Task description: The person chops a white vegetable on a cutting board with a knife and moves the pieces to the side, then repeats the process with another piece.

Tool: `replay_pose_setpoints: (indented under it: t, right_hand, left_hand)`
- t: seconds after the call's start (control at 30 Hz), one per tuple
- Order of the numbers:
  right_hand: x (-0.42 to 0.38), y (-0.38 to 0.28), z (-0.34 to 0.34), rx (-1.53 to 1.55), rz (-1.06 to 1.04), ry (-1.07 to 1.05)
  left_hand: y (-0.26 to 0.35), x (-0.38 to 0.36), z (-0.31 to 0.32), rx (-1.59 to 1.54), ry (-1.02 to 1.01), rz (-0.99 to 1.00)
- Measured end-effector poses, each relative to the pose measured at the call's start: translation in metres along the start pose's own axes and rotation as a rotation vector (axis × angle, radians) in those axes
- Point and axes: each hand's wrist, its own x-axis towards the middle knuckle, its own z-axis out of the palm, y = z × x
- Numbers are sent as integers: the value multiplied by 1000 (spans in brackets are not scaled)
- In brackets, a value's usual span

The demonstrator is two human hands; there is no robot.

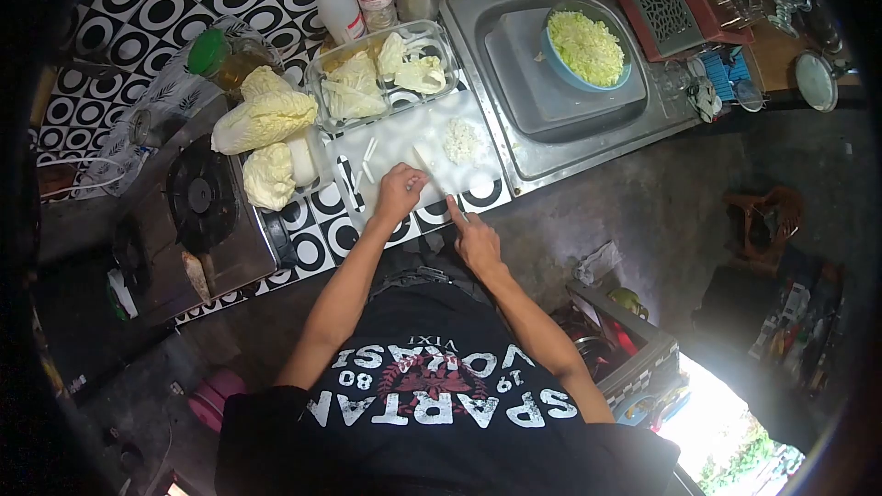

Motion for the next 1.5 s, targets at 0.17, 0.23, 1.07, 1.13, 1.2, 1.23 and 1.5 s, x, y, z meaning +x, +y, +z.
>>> replay_pose_setpoints:
  t: [0.17,0.23,1.07,1.13,1.2,1.23,1.5]
  right_hand:
    - [25,1,16,-41,-55,25]
    - [44,-10,8,-33,-33,-14]
    - [38,-24,-18,-19,-26,-97]
    - [25,-21,-12,-26,-8,-98]
    - [20,-16,-4,-33,13,-96]
    - [20,-15,2,-51,17,-80]
    - [60,-22,5,-55,-24,-29]
  left_hand:
    - [2,0,0,-30,3,11]
    - [1,0,1,-21,20,34]
    - [-2,-1,2,11,42,16]
    - [3,0,-1,2,24,-11]
    - [5,0,-2,-8,2,-35]
    - [3,1,-2,-12,-3,-34]
    - [3,1,-2,-13,-4,-16]
